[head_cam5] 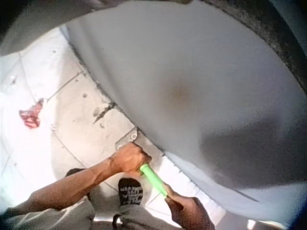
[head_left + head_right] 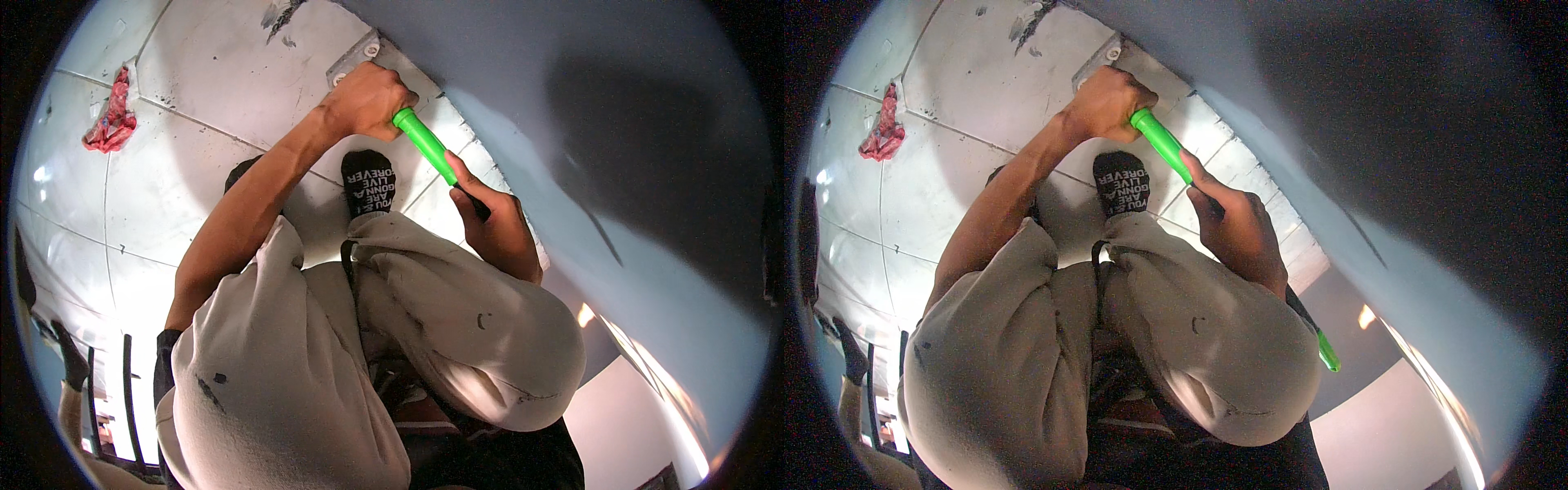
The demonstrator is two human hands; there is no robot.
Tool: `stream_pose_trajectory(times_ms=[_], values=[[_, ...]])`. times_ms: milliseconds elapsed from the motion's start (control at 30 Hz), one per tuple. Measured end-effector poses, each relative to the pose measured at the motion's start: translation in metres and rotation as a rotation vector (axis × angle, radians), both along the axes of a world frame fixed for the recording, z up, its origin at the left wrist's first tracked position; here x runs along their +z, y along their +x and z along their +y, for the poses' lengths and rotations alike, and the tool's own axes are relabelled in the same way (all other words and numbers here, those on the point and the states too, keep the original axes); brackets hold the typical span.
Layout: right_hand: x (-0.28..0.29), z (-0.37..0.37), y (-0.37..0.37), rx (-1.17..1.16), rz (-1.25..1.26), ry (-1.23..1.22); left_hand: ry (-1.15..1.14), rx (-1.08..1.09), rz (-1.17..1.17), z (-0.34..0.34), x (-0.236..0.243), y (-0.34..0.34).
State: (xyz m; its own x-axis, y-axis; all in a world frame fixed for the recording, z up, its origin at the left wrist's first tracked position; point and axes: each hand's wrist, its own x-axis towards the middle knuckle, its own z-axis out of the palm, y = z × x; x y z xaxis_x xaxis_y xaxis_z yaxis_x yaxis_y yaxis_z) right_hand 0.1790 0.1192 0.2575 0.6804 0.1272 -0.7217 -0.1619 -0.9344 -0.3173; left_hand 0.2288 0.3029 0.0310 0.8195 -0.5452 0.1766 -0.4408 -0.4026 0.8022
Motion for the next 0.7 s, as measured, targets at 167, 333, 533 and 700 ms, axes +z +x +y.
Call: stream_pose_trajectory(times_ms=[167,333,533,700], values=[[0.010,0.010,0.000,0.031,0.005,-0.090,0.007,-0.015,0.004,-0.002,0.002,0.000],[0.010,0.014,-0.003,-0.021,0.017,-0.054,0.022,0.012,-0.064,0.001,0.002,0.000],[0.001,0.005,-0.007,-0.044,0.028,-0.013,0.121,-0.044,-0.032,0.007,0.009,0.007],[-0.018,0.011,-0.001,-0.025,-0.072,0.141,0.205,-0.054,-0.017,0.028,0.008,0.015]])
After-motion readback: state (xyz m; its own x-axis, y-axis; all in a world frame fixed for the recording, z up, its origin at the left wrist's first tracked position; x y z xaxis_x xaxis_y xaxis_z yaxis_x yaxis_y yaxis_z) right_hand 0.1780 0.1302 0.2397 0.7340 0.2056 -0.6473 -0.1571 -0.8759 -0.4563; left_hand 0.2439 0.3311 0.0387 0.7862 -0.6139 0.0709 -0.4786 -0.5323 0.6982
